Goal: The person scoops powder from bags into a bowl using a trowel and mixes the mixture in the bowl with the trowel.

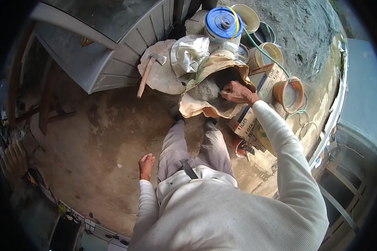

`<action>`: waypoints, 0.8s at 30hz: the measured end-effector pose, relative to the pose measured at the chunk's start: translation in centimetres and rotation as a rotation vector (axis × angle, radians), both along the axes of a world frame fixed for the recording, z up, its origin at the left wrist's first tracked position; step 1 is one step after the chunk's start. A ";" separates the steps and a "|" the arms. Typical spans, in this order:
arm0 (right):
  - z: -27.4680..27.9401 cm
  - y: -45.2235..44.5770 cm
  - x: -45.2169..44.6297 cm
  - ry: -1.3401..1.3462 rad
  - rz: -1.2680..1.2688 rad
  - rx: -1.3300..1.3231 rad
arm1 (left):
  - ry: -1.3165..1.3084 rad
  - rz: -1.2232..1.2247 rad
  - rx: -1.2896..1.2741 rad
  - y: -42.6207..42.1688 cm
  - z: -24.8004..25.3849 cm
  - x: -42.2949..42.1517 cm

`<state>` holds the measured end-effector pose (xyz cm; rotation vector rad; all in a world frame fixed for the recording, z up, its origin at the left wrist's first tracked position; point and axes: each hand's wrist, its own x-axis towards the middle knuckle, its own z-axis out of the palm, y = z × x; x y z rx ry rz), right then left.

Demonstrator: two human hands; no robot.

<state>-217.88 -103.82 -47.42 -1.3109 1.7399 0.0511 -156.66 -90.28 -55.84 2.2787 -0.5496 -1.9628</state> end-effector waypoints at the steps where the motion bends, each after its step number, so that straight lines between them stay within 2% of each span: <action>1: 1.2 -0.1 -0.1 -0.010 -0.010 -0.033 | 0.005 -0.010 -0.002 -0.3 -0.3 -0.1; 7: 6.4 -0.1 -2.0 0.032 0.020 -0.016 | 0.028 -0.071 -0.032 -2.0 -0.6 -2.7; 10: 8.6 0.9 -2.8 -0.012 -0.018 -0.113 | 0.027 -0.095 -0.036 -2.7 -0.8 -3.6; 20: 13.4 5.2 -8.7 -0.037 -0.092 -0.106 | 0.008 -0.146 -0.042 -2.5 -1.9 -5.3; 24: 16.5 7.9 -11.4 -0.042 -0.213 -0.167 | -0.008 -0.189 -0.056 -1.4 -1.5 -7.2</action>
